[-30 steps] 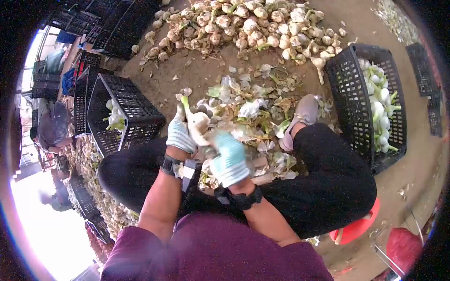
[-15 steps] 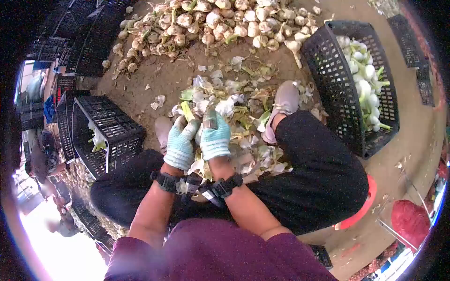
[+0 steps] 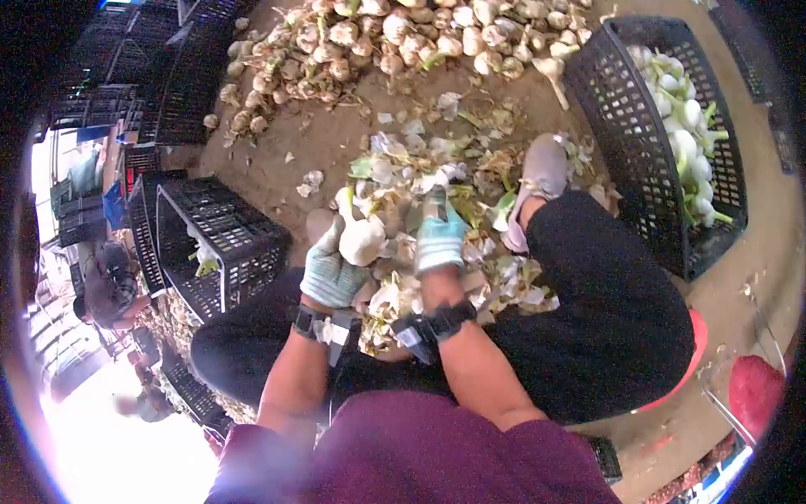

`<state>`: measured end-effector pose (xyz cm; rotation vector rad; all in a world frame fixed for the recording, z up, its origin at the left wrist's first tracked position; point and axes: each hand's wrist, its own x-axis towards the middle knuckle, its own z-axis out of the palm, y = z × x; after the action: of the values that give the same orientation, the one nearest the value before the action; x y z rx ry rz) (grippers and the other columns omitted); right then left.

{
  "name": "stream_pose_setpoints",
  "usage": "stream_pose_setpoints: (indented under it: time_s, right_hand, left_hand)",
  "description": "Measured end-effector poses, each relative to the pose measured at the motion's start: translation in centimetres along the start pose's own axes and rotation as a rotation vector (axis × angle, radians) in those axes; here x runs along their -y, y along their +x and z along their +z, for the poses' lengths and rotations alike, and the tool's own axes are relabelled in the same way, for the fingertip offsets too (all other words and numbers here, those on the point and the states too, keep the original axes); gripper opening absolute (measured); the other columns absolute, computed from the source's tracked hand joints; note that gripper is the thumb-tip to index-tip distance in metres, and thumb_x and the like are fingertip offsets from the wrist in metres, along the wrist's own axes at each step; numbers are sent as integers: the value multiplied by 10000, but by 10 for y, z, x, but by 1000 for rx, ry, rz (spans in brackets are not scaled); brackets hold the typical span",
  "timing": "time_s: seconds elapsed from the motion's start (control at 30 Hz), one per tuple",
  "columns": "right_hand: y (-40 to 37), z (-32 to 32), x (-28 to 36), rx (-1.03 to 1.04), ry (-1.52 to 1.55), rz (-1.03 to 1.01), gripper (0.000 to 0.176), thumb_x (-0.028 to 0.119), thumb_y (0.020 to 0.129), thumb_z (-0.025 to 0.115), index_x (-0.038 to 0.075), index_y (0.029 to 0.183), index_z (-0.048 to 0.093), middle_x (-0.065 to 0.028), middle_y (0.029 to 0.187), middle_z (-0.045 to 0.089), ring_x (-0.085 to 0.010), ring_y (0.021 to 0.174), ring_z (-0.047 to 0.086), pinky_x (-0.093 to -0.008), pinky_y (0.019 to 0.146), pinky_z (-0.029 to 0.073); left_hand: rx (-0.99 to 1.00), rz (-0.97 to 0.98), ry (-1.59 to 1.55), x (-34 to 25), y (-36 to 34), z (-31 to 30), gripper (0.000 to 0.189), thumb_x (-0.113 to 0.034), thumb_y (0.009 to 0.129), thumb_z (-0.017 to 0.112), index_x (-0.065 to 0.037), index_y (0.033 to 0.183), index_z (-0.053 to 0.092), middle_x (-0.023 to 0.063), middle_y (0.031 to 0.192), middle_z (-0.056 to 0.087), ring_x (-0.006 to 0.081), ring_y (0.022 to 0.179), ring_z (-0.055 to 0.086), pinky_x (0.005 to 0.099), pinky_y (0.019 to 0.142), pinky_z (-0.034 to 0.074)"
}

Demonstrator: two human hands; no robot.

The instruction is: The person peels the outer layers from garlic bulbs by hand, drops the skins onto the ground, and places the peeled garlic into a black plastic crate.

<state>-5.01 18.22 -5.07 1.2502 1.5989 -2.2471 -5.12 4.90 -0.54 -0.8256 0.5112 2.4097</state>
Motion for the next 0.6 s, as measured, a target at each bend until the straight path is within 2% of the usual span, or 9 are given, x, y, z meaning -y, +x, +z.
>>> stream_pose_setpoints:
  time_s: [0.07, 0.13, 0.2, 0.33, 0.4, 0.47, 0.53, 0.57, 0.6]
  right_hand:
    - [1, 2, 6, 135, 54, -15, 443, 456, 799, 502, 16, 828, 553, -19, 692, 503, -94, 592, 413, -234, 505, 358]
    - [-15, -3, 41, 394, -169, -163, 407, 411, 799, 525, 22, 913, 565, -22, 783, 546, -75, 664, 457, -225, 557, 402]
    - [-17, 0, 37, 434, -298, -466, 298, 303, 794, 558, 34, 921, 577, -23, 809, 540, -92, 665, 471, -237, 562, 414]
    - [-23, 1, 51, 391, -209, -257, 158, 114, 731, 577, 21, 858, 587, -59, 828, 543, -149, 691, 510, -261, 593, 434]
    - [-16, -2, 41, 283, -521, -918, 215, -17, 632, 560, -4, 845, 584, -105, 817, 550, -203, 729, 539, -275, 612, 444]
    - [-12, -3, 34, 317, -545, -903, 310, -80, 561, 536, -12, 861, 582, -126, 829, 563, -224, 743, 558, -278, 621, 448]
    - [-17, 2, 32, 361, -318, -632, 273, -81, 599, 518, -19, 858, 578, -124, 787, 563, -205, 712, 554, -265, 604, 439]
    - [-18, 3, 34, 334, -421, -505, 226, -68, 646, 501, -31, 858, 572, -114, 780, 571, -164, 694, 538, -251, 597, 433]
    - [-14, 1, 39, 331, -375, -158, 198, -28, 713, 504, -38, 904, 558, -89, 782, 579, -123, 695, 516, -241, 595, 425]
  left_hand:
    - [-35, 41, 16, -3, 9, -3, 337, -240, 836, 470, -56, 1117, 432, 131, 1079, 506, 294, 972, 500, 398, 847, 402]
    - [94, 70, 1, -5, 16, -7, 332, -212, 841, 462, -39, 1122, 421, 123, 1080, 502, 284, 970, 502, 396, 863, 390]
    - [101, 76, 7, -6, 21, 0, 346, -214, 840, 462, -33, 1130, 413, 125, 1080, 499, 279, 964, 505, 396, 854, 398]
    - [34, 71, 190, -12, 29, 10, 387, -228, 834, 468, -17, 1150, 394, 139, 1071, 501, 270, 942, 518, 403, 818, 424]
    - [-34, 75, 314, -18, 31, 14, 358, -199, 833, 478, 0, 1122, 411, 120, 979, 547, 232, 856, 564, 335, 734, 477]
    - [-74, 93, 273, -23, 32, 10, 343, -230, 828, 490, -6, 1084, 442, 135, 982, 546, 242, 871, 560, 345, 760, 465]
    - [-33, 84, 237, -32, 30, 16, 357, -252, 823, 496, 2, 1069, 447, 149, 988, 542, 257, 888, 551, 360, 780, 452]
    - [14, 71, 199, -37, 30, 19, 373, -273, 818, 502, 10, 1054, 452, 162, 993, 538, 271, 905, 542, 376, 801, 439]
    - [19, 82, 206, -39, 30, 20, 373, -273, 818, 502, 10, 1054, 452, 162, 993, 538, 271, 905, 542, 376, 801, 439]
